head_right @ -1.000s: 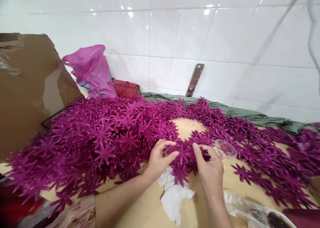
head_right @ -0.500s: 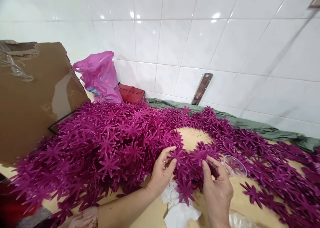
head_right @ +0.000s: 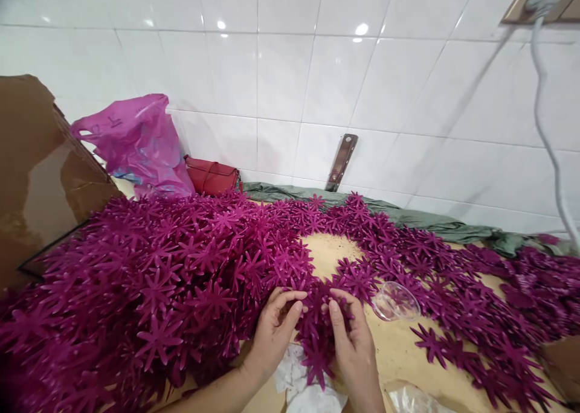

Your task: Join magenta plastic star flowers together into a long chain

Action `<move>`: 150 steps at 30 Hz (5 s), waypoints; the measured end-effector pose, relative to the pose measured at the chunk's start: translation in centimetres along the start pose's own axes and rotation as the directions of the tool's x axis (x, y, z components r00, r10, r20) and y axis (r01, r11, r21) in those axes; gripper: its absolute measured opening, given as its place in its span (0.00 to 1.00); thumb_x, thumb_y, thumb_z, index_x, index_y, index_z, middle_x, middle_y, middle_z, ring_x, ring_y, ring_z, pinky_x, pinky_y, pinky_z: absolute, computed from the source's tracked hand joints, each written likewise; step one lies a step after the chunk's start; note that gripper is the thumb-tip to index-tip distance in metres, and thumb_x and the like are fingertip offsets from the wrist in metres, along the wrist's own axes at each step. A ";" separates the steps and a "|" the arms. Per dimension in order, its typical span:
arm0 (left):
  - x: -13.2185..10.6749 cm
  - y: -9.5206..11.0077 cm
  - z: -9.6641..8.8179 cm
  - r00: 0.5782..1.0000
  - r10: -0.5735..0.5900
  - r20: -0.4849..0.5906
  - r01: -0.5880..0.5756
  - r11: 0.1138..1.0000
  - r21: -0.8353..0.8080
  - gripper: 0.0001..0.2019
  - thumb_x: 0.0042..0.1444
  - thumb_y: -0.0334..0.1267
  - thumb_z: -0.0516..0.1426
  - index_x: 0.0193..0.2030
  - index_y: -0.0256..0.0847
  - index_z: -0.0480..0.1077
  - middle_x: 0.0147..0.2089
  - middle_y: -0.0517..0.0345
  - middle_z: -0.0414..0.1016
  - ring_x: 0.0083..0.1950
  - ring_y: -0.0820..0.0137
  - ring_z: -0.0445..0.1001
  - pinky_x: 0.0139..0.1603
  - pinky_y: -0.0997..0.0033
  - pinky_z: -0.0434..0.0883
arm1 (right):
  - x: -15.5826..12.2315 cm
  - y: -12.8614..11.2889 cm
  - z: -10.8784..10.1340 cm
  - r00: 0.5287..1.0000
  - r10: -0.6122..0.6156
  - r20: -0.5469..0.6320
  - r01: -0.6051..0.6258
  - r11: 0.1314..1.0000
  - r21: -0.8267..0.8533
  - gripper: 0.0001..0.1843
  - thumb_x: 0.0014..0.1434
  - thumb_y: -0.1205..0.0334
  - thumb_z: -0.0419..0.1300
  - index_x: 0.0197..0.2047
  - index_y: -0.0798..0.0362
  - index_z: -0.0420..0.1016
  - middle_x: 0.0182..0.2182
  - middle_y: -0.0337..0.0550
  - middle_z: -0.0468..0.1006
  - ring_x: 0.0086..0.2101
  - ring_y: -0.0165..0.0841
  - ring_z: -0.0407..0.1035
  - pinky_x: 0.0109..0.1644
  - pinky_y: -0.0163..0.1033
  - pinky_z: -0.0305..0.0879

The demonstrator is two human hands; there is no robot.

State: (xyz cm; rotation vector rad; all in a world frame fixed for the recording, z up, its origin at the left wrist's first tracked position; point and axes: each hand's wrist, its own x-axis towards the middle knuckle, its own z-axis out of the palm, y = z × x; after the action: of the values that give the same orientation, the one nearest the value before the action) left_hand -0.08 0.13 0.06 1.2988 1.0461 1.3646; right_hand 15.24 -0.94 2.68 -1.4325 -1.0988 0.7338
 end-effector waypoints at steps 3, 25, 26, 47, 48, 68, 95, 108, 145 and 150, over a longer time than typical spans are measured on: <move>0.1 -0.1 -0.1 1.000 -0.008 0.003 0.008 1.000 0.000 0.15 0.67 0.48 0.57 0.52 0.45 0.79 0.51 0.48 0.74 0.53 0.61 0.75 0.58 0.58 0.75 | -0.1 0.3 0.2 0.997 0.008 0.073 -0.011 0.999 0.047 0.27 0.56 0.39 0.66 0.51 0.47 0.76 0.46 0.47 0.82 0.47 0.43 0.77 0.52 0.45 0.74; 0.4 0.3 -0.4 0.993 0.065 0.103 -0.068 0.997 0.028 0.11 0.64 0.46 0.61 0.40 0.41 0.76 0.41 0.56 0.75 0.46 0.68 0.74 0.52 0.70 0.70 | -0.3 -0.8 0.2 0.972 0.037 0.230 -0.071 0.988 0.140 0.16 0.53 0.49 0.71 0.31 0.51 0.73 0.27 0.33 0.72 0.29 0.29 0.64 0.36 0.34 0.63; 0.4 0.3 -0.4 0.994 0.054 0.096 -0.056 0.998 0.019 0.11 0.64 0.46 0.60 0.40 0.41 0.75 0.41 0.56 0.75 0.45 0.68 0.74 0.51 0.70 0.70 | -0.3 -0.9 0.2 0.973 0.035 0.230 -0.071 0.986 0.151 0.16 0.53 0.50 0.71 0.31 0.50 0.72 0.27 0.33 0.72 0.29 0.29 0.63 0.36 0.34 0.63; 0.7 0.8 -0.3 0.998 -0.041 -0.046 0.037 0.997 -0.074 0.08 0.60 0.43 0.62 0.36 0.41 0.72 0.34 0.61 0.71 0.35 0.73 0.68 0.41 0.74 0.67 | 0.8 0.4 -0.6 0.993 0.022 -0.115 0.021 0.935 0.355 0.14 0.64 0.48 0.65 0.35 0.50 0.73 0.30 0.35 0.77 0.29 0.27 0.66 0.38 0.34 0.64; 0.7 0.8 -0.3 0.998 -0.042 -0.052 0.038 0.996 -0.081 0.09 0.60 0.43 0.63 0.36 0.41 0.72 0.34 0.61 0.71 0.35 0.73 0.68 0.41 0.74 0.67 | 0.8 0.3 -0.7 0.993 0.030 -0.111 0.011 0.936 0.351 0.15 0.65 0.47 0.63 0.35 0.50 0.74 0.29 0.36 0.78 0.28 0.28 0.66 0.38 0.35 0.65; 0.8 1.0 -0.3 0.997 -0.050 -0.056 0.042 0.991 -0.126 0.11 0.58 0.45 0.64 0.34 0.41 0.72 0.31 0.62 0.72 0.33 0.73 0.68 0.39 0.73 0.68 | -0.3 -0.4 -0.2 0.902 -0.427 0.073 0.424 0.839 -0.342 0.09 0.67 0.54 0.62 0.47 0.46 0.80 0.51 0.45 0.81 0.55 0.42 0.69 0.66 0.54 0.57; 0.1 0.8 -0.4 0.974 0.190 0.122 -0.203 0.974 0.100 0.08 0.63 0.41 0.62 0.46 0.44 0.78 0.47 0.53 0.75 0.54 0.65 0.74 0.61 0.63 0.69 | -3.2 -1.1 0.0 0.995 0.099 0.020 -0.101 0.974 0.203 0.12 0.58 0.51 0.70 0.34 0.51 0.78 0.29 0.37 0.79 0.30 0.30 0.69 0.37 0.36 0.66; 0.2 0.2 -0.3 0.992 0.091 0.082 -0.094 0.995 0.035 0.07 0.64 0.42 0.61 0.39 0.41 0.74 0.42 0.54 0.74 0.46 0.68 0.73 0.51 0.69 0.70 | -3.6 -0.1 0.0 0.984 0.129 -0.124 -0.081 0.939 0.335 0.16 0.61 0.49 0.68 0.33 0.51 0.72 0.25 0.32 0.73 0.26 0.26 0.65 0.34 0.32 0.64; 0.0 0.5 -0.1 0.955 0.133 0.264 -0.133 0.991 -0.019 0.03 0.61 0.37 0.64 0.37 0.42 0.75 0.41 0.55 0.73 0.46 0.68 0.73 0.51 0.68 0.70 | -3.5 -0.1 -0.5 0.988 0.141 0.069 -0.154 0.948 0.279 0.25 0.55 0.44 0.71 0.24 0.50 0.64 0.21 0.30 0.62 0.23 0.26 0.53 0.28 0.34 0.55; 0.3 0.3 0.1 0.994 -0.022 0.111 0.034 0.994 -0.104 0.05 0.62 0.36 0.61 0.35 0.41 0.70 0.36 0.60 0.69 0.39 0.72 0.70 0.45 0.72 0.68 | -3.0 0.5 -1.1 0.980 0.091 -0.178 -0.038 0.960 0.278 0.25 0.62 0.42 0.64 0.25 0.50 0.64 0.22 0.31 0.61 0.25 0.28 0.56 0.32 0.35 0.59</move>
State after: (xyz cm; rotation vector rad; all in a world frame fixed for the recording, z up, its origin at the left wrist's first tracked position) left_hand -0.05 0.32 0.44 1.2615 0.9023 1.2948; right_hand 15.20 -4.04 1.98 -1.2766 -0.7737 0.7475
